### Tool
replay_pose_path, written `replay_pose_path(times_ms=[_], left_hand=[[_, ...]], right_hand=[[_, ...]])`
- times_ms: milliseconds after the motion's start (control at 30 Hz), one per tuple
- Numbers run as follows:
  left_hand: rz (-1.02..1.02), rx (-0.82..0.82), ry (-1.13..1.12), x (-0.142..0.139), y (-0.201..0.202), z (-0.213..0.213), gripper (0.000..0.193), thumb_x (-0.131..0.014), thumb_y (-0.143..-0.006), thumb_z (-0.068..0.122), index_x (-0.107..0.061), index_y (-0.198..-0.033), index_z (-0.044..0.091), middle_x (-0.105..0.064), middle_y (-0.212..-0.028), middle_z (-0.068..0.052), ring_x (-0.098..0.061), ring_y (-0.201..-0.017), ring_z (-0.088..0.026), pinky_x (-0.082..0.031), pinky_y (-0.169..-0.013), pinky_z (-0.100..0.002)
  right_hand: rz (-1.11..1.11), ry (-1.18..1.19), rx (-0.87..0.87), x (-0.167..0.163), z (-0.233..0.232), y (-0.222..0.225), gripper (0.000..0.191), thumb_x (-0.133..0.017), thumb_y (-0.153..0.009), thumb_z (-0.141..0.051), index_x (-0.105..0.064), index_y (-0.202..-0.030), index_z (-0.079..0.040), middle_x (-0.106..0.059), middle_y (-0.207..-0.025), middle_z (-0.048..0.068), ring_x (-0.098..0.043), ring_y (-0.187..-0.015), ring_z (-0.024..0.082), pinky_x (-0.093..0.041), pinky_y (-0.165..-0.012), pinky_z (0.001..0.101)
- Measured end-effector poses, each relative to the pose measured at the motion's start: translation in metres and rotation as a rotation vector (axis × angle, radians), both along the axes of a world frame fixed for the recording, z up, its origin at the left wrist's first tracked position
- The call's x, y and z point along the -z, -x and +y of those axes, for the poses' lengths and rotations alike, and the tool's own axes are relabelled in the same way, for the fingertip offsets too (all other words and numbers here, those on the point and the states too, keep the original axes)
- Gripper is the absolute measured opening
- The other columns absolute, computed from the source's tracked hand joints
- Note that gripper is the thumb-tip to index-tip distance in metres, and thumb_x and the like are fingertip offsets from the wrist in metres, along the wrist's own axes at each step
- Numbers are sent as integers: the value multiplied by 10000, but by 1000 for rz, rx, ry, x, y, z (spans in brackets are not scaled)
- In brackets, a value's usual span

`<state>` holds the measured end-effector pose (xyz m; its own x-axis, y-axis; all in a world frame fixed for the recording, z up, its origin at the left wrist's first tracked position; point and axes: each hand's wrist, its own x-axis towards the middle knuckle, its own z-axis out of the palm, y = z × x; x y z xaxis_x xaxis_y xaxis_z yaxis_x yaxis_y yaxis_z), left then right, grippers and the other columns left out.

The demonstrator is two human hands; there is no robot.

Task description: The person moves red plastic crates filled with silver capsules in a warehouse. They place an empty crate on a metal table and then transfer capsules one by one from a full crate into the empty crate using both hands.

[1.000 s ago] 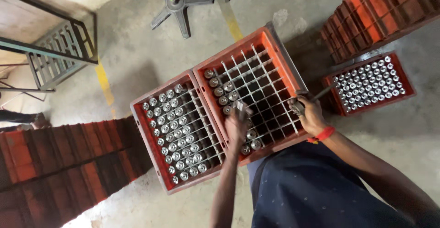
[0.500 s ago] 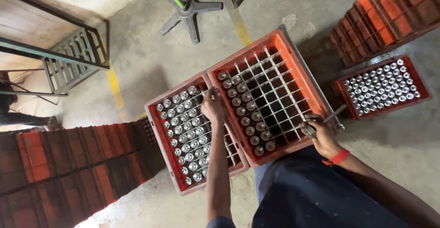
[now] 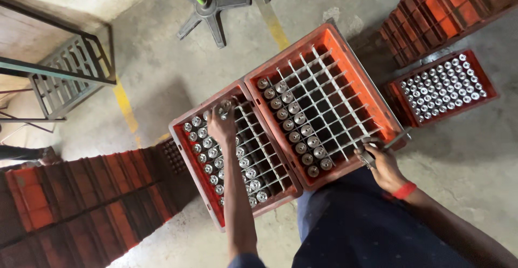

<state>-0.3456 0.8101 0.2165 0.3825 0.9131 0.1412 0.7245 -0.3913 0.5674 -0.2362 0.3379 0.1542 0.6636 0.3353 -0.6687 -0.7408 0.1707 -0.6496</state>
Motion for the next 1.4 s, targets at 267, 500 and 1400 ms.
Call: replay_pose_path(times_ms=[267,500,1400], left_hand=[[-1050,128,808,-8,34,-116,568,-865,-823,333,-521,-1192,72,-684,-1063,-148,-685,-775,-212,-606,-632,-366],[-433,321,656,20,26,-275,387,-776,-803,99,-641,-1132,-55,-707,-916,-124,-684,-781,-255,-553,-687,-352],[62,631,636,-1,-59,-305,604,-817,-814,389,-652,-1264,22,-748,-931,-206,-747,-775,-327,-600,-668,-445]], right_hand=[[-3,-44,-70,-3,34,6,142,-613,-977,-41,-628,-1119,-46,-700,-940,95,-723,-843,208,-577,-733,334],[-174,-116,-214,-39,91,5,117,-636,-966,-30,-660,-1080,-26,-680,-861,62,-708,-793,167,-557,-718,283],[-64,-209,-112,1,53,-94,138,-606,-981,-33,-654,-1109,-40,-689,-926,59,-704,-861,187,-577,-788,315]])
